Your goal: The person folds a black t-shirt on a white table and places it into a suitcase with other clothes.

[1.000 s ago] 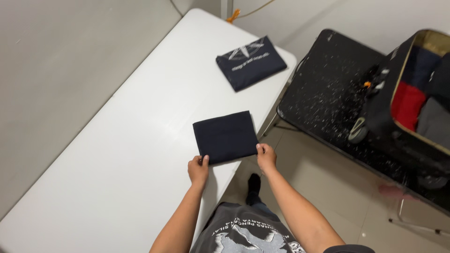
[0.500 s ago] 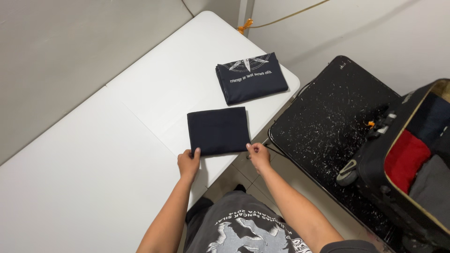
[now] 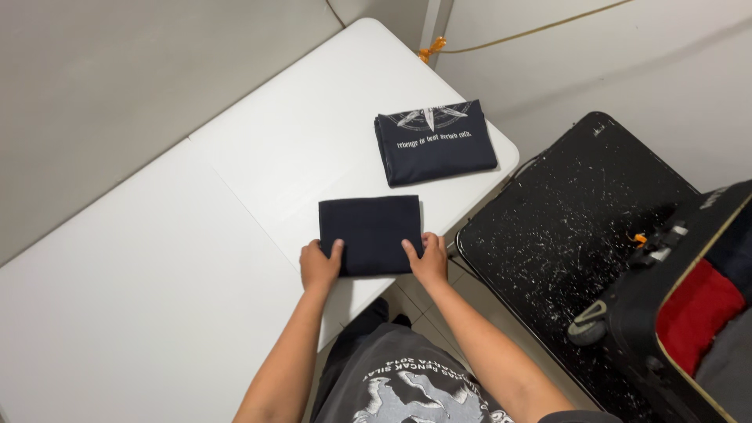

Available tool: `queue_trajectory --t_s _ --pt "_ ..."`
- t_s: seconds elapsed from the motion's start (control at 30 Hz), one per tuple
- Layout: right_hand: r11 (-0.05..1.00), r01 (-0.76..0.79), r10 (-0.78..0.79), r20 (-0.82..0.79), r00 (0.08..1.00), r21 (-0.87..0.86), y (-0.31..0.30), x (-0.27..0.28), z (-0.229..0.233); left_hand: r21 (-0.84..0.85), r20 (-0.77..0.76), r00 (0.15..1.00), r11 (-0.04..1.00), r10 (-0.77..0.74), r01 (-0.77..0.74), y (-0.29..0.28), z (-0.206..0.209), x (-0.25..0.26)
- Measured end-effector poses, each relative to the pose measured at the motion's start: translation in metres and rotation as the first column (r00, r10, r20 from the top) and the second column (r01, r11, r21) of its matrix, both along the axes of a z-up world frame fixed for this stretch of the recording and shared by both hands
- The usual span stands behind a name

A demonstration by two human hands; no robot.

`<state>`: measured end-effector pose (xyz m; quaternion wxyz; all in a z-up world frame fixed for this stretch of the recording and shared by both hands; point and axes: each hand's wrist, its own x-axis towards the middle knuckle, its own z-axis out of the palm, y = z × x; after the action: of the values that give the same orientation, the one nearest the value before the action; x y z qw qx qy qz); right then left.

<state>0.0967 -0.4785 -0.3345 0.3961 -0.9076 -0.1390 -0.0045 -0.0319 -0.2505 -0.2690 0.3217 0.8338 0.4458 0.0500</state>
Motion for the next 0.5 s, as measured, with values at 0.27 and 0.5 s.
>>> queue_trajectory --t_s 0.27,0.5 --pt "0.992 0.094 -0.095 0.003 0.996 0.079 0.0 0.015 -0.01 -0.056 -0.166 0.981 0.992 0.098 -0.109 0.006 -0.016 0.032" --pt "0.989 0.093 -0.098 -0.034 0.995 -0.119 0.018 0.028 0.0 -0.19 -0.198 0.969 0.964 0.148 -0.186 0.017 -0.002 0.048"
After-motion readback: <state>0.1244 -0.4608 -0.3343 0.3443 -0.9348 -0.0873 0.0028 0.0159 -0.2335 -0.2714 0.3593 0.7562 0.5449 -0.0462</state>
